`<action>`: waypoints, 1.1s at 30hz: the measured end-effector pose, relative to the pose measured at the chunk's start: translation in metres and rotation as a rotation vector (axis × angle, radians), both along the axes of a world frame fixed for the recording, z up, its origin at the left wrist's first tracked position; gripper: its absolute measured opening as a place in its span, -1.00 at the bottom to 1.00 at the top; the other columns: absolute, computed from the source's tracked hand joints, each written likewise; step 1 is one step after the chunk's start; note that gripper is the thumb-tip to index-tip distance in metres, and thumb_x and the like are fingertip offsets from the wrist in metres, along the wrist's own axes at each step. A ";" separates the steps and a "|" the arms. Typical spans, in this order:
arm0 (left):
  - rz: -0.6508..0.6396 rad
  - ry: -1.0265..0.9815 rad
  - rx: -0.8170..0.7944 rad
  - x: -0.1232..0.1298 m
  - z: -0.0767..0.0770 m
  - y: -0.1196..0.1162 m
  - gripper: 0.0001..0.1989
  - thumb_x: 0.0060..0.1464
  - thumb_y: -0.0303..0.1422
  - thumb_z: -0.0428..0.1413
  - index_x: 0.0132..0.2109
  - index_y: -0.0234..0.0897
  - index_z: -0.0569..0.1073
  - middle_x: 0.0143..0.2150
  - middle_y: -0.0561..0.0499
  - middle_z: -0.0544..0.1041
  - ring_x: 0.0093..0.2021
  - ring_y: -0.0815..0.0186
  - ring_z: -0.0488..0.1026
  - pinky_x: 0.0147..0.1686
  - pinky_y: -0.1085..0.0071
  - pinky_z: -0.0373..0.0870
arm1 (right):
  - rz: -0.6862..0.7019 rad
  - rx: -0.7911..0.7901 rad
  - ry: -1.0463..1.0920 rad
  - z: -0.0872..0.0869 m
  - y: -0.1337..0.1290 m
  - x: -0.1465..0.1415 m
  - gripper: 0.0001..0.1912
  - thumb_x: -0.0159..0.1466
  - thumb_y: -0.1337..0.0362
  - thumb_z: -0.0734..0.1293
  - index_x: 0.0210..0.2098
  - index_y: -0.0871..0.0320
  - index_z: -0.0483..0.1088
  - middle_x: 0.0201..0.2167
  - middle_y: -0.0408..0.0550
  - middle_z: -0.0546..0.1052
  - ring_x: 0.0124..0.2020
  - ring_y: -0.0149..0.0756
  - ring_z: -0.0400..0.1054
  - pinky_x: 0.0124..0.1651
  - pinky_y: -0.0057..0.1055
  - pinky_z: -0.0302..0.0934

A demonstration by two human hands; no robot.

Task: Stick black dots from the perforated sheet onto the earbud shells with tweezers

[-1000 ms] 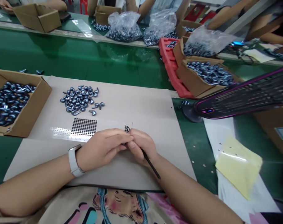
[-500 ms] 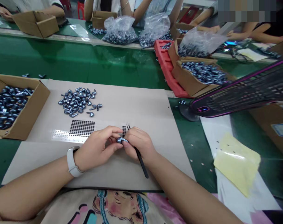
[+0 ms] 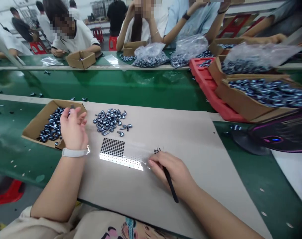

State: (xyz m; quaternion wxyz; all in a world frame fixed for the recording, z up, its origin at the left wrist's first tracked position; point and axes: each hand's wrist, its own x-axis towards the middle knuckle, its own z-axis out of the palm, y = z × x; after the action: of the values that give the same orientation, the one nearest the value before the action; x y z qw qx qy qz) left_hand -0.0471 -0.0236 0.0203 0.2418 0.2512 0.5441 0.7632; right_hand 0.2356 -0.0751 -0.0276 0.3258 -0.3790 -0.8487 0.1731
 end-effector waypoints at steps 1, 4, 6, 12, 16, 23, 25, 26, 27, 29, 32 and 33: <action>0.041 -0.129 -0.021 -0.006 0.002 0.003 -0.86 0.23 -0.25 0.10 -0.14 -0.19 0.41 0.01 -0.06 0.52 -0.29 0.40 0.52 -0.38 0.53 0.38 | 0.013 -0.009 -0.005 0.000 0.000 -0.001 -0.80 0.38 0.31 0.22 -0.37 0.11 0.41 -0.52 -0.11 0.51 -0.48 -0.35 0.39 -0.39 -0.43 0.24; -0.100 -0.239 -0.114 0.000 0.004 0.003 -0.83 0.25 -0.24 0.05 -0.16 -0.24 0.42 0.05 -0.14 0.52 -0.24 0.37 0.54 -0.40 0.53 0.36 | 0.030 -0.017 -0.014 0.001 0.000 -0.001 -0.78 0.37 0.32 0.22 -0.39 0.11 0.40 -0.52 -0.12 0.50 -0.49 -0.35 0.38 -0.40 -0.43 0.24; -0.277 -0.154 -0.170 0.014 0.001 -0.001 -0.80 0.20 -0.27 0.10 -0.09 -0.27 0.42 -0.03 -0.15 0.56 -0.22 0.31 0.54 -0.34 0.48 0.39 | 0.021 -0.014 -0.012 0.001 0.001 -0.001 -0.78 0.37 0.32 0.21 -0.40 0.11 0.39 -0.53 -0.11 0.50 -0.49 -0.35 0.38 -0.41 -0.43 0.24; -0.529 0.755 -0.410 0.034 -0.016 -0.011 -0.61 0.05 -0.40 0.19 0.06 -0.25 0.44 0.10 -0.16 0.48 0.15 0.03 0.35 0.12 0.08 0.29 | -0.011 -0.022 0.016 0.002 0.001 0.005 -0.79 0.36 0.33 0.22 -0.40 0.10 0.40 -0.55 -0.12 0.48 -0.52 -0.37 0.36 -0.44 -0.45 0.23; -0.549 1.151 -0.500 0.038 -0.025 -0.012 -0.54 0.10 -0.41 0.18 0.16 -0.28 0.41 0.12 -0.17 0.45 0.16 -0.04 0.29 0.17 -0.01 0.22 | 0.010 -0.056 0.023 0.002 0.000 0.004 -0.79 0.36 0.32 0.22 -0.40 0.11 0.39 -0.53 -0.11 0.49 -0.51 -0.37 0.36 -0.41 -0.44 0.24; -0.682 1.254 -0.521 0.047 -0.034 -0.008 -0.76 0.08 -0.47 0.20 -0.08 -0.21 0.59 -0.11 -0.05 0.64 -0.04 0.02 0.43 0.00 0.05 0.35 | 0.077 -0.113 -0.014 0.000 -0.001 0.000 -0.78 0.36 0.30 0.22 -0.40 0.11 0.40 -0.50 -0.10 0.51 -0.48 -0.36 0.39 -0.35 -0.43 0.24; -0.674 1.248 -0.514 0.046 -0.035 -0.007 -0.80 0.09 -0.47 0.19 -0.12 -0.22 0.61 -0.11 -0.06 0.65 -0.05 0.02 0.45 0.00 0.06 0.36 | 0.068 -0.131 -0.017 -0.001 -0.001 0.000 -0.78 0.36 0.28 0.22 -0.40 0.11 0.40 -0.50 -0.10 0.52 -0.48 -0.35 0.40 -0.35 -0.44 0.25; -0.670 1.244 -0.510 0.045 -0.035 -0.007 -0.79 0.09 -0.48 0.19 -0.11 -0.23 0.61 -0.12 -0.07 0.65 -0.06 0.02 0.46 0.00 0.06 0.37 | 0.062 -0.136 -0.016 -0.001 0.000 0.000 -0.77 0.36 0.28 0.21 -0.40 0.11 0.41 -0.50 -0.10 0.51 -0.48 -0.35 0.40 -0.35 -0.44 0.25; -0.666 1.237 -0.504 0.044 -0.035 -0.007 -0.77 0.09 -0.49 0.18 -0.10 -0.23 0.61 -0.12 -0.07 0.65 -0.06 0.02 0.47 0.00 0.06 0.37 | 0.058 -0.138 -0.013 -0.001 0.000 0.000 -0.76 0.37 0.27 0.21 -0.41 0.11 0.41 -0.51 -0.10 0.51 -0.49 -0.35 0.40 -0.36 -0.44 0.25; -0.660 1.213 -0.493 0.042 -0.036 -0.007 -0.74 0.08 -0.51 0.17 -0.07 -0.24 0.60 -0.13 -0.08 0.65 -0.06 0.04 0.49 0.00 0.07 0.39 | 0.047 -0.142 -0.007 -0.001 0.001 0.000 -0.75 0.37 0.26 0.21 -0.41 0.10 0.41 -0.52 -0.11 0.50 -0.51 -0.35 0.39 -0.38 -0.45 0.25; -0.664 1.170 -0.473 0.041 -0.037 -0.007 -0.73 0.04 -0.52 0.20 -0.09 -0.21 0.60 -0.18 -0.07 0.66 -0.10 0.07 0.53 -0.02 0.12 0.43 | 0.014 -0.150 0.018 0.001 0.003 0.002 -0.76 0.37 0.27 0.21 -0.41 0.11 0.41 -0.51 -0.10 0.51 -0.50 -0.35 0.40 -0.40 -0.45 0.26; -0.668 1.159 -0.464 0.041 -0.037 -0.006 -0.73 0.02 -0.52 0.21 -0.11 -0.20 0.61 -0.19 -0.07 0.66 -0.11 0.07 0.54 -0.03 0.13 0.44 | 0.000 -0.148 0.030 0.001 0.003 0.003 -0.76 0.36 0.27 0.21 -0.41 0.11 0.41 -0.51 -0.11 0.51 -0.49 -0.35 0.40 -0.40 -0.46 0.26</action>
State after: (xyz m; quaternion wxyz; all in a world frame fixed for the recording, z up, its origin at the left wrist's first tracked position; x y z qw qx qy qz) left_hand -0.0064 -0.0298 -0.0168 0.1819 0.7123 0.6278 0.2559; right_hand 0.2383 -0.0720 -0.0264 0.3093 -0.3996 -0.8286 0.2410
